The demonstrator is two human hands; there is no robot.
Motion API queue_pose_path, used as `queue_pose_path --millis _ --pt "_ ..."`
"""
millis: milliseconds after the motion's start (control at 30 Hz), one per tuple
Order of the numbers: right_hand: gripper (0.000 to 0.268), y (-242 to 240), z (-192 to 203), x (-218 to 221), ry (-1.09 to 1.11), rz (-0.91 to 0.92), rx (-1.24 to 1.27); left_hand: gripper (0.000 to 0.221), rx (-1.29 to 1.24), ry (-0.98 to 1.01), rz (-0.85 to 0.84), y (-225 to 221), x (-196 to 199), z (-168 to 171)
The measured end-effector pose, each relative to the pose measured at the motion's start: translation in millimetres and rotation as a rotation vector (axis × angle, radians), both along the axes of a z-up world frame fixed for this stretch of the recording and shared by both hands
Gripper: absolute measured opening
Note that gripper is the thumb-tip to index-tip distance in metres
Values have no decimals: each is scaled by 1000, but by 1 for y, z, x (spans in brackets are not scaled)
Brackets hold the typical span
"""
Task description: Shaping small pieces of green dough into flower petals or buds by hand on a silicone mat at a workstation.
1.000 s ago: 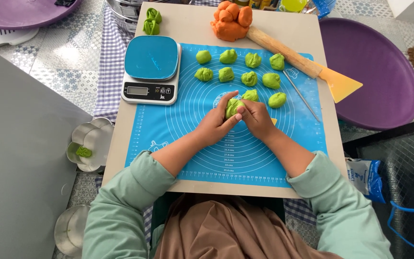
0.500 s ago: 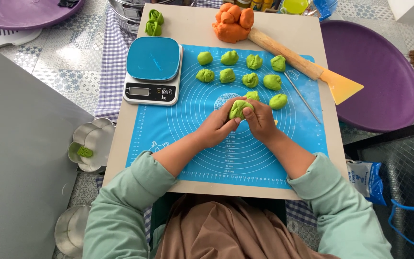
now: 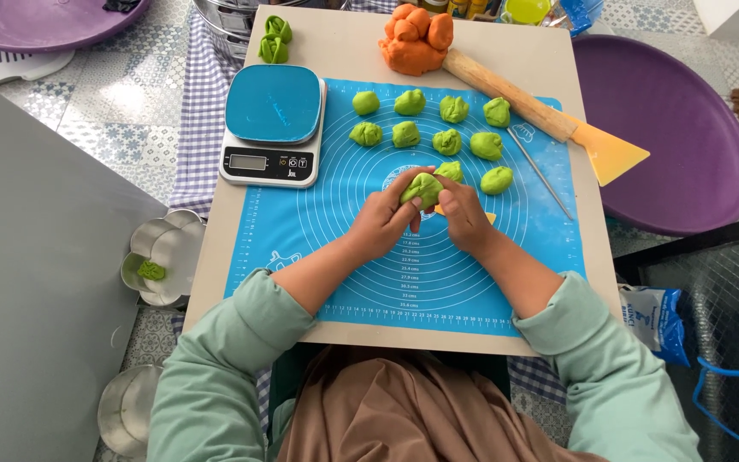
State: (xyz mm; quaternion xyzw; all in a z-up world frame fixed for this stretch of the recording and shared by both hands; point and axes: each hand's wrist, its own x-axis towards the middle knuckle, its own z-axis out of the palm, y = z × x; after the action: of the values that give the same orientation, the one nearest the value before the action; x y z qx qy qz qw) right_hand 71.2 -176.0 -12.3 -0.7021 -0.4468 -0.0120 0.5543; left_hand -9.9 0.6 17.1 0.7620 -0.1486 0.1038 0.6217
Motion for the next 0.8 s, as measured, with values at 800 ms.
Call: queue_pose_path --millis 800 --pt "51 1 12 5 -338 -227 -198 78 82 37 -211 5 1 -17"
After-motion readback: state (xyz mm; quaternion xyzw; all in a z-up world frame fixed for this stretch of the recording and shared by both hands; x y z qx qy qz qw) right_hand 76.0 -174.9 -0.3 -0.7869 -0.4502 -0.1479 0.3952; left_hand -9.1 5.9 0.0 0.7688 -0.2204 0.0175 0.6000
